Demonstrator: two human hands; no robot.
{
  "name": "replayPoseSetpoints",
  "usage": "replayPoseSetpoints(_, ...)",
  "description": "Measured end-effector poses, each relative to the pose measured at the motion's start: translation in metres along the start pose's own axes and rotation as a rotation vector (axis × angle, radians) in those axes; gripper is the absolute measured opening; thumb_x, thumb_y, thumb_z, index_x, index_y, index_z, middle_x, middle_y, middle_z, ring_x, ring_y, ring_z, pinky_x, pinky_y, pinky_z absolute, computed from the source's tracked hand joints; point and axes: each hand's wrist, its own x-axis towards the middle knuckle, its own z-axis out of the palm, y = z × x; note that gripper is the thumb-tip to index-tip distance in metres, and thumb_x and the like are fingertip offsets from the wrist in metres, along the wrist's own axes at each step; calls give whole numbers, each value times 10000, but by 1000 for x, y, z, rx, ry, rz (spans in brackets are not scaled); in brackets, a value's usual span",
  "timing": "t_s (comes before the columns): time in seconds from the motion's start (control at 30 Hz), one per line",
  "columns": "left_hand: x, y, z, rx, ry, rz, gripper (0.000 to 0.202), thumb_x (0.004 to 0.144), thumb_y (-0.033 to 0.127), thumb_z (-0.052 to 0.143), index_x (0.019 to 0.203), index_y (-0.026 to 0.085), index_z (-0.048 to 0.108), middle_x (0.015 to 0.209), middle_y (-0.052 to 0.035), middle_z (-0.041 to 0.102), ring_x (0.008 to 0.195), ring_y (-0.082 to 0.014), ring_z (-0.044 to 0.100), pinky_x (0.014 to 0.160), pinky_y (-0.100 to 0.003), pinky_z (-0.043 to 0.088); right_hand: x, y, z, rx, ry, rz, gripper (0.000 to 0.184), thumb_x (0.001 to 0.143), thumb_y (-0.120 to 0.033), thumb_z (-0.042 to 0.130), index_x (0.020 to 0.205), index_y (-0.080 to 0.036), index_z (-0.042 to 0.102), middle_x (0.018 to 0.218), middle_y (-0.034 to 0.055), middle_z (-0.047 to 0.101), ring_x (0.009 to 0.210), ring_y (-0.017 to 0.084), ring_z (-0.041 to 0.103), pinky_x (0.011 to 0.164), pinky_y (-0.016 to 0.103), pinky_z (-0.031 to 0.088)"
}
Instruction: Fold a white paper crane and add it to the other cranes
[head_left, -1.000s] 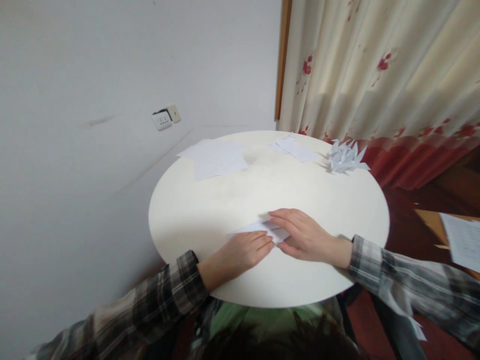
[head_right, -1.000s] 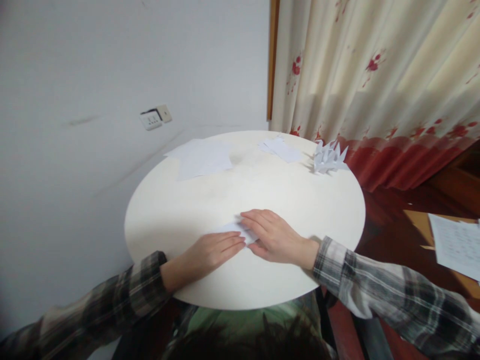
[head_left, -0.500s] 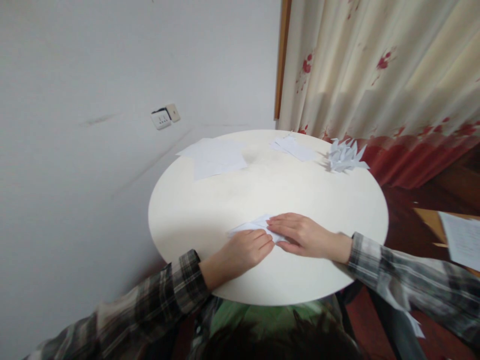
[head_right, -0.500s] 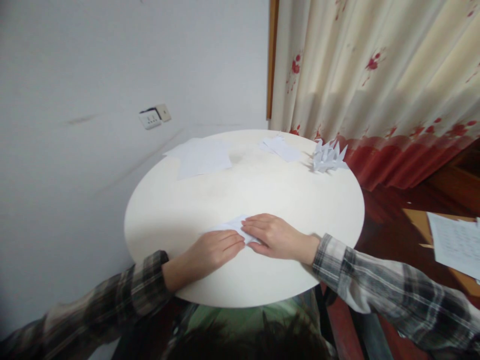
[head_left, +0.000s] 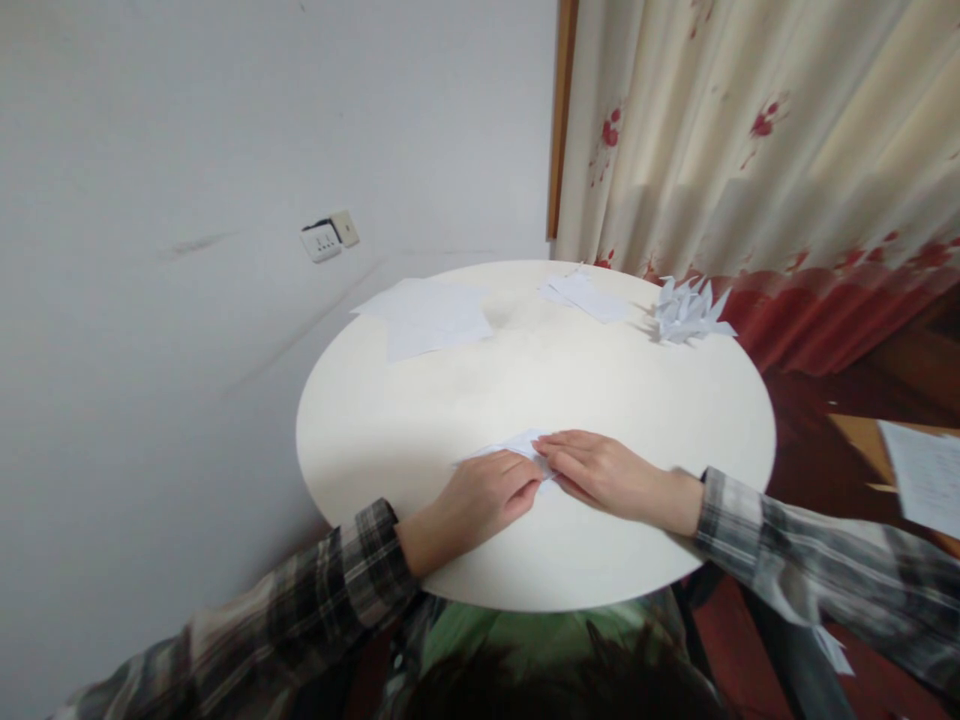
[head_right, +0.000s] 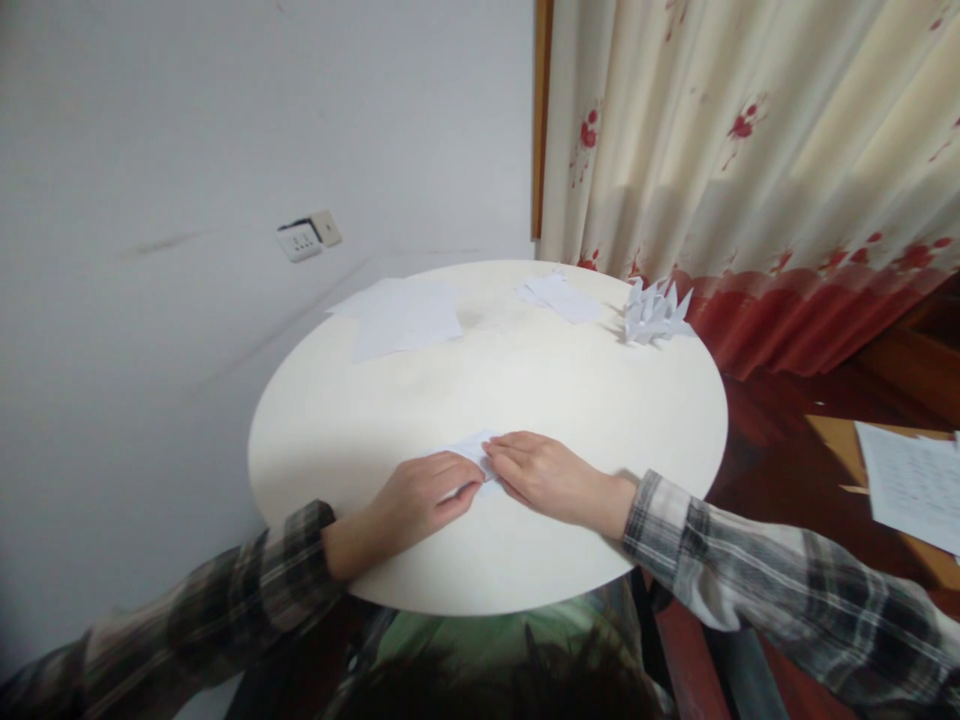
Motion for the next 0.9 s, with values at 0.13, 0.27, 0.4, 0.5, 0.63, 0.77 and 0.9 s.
replayPoseSetpoints(0.13,0,0,-1,14,-2,15,125,839,150,462,840,153,588,787,-38,653,757,-161,618,699,-269,499,-1,1,2,-30,-3,-4,186,900,-138,384,998,-82,532,1153,182,597,1134,214,529,957,377,469)
replayPoseSetpoints(0.27,0,0,-1,6,-28,8,126,833,140,466,817,150,590,778,-42,651,769,-164,621,714,-275,498,-2,0,2,-23,-2,6,169,885,-126,405,1000,-82,522,1147,186,599,1129,212,533,947,376,476)
replayPoseSetpoints(0.4,-2,1,-1,-23,-25,-5,122,827,133,475,835,154,596,808,-41,659,814,-160,622,762,-276,493,-1,0,2,-18,10,14,180,872,-119,424,1027,-87,510,1137,187,605,1123,212,539,938,381,481)
replayPoseSetpoints(0.5,-2,2,-2,-20,-10,2,98,822,172,511,866,155,597,833,-37,666,817,-167,625,752,-282,497,-1,0,2,-7,20,20,164,870,-121,428,1010,-97,510,1126,184,611,1112,211,549,931,383,486)
replayPoseSetpoints(0.63,0,3,-1,16,2,1,126,858,232,510,883,155,607,844,-41,673,812,-165,629,737,-278,502,0,0,1,5,32,20,130,868,-121,432,971,-105,509,1113,185,617,1102,212,556,921,385,493)
replayPoseSetpoints(0.77,0,1,2,33,-13,-12,184,889,239,475,818,152,620,781,-33,670,769,-155,630,709,-267,500,-1,0,2,11,22,27,140,867,-120,429,985,-115,503,1129,175,612,1120,208,542,924,394,490)
replayPoseSetpoints(0.9,0,1,2,57,6,44,207,902,239,456,816,142,618,779,-35,671,762,-156,631,702,-271,502,-1,0,3,9,17,30,147,873,-126,424,994,-111,506,1134,177,609,1120,203,542,933,387,484)
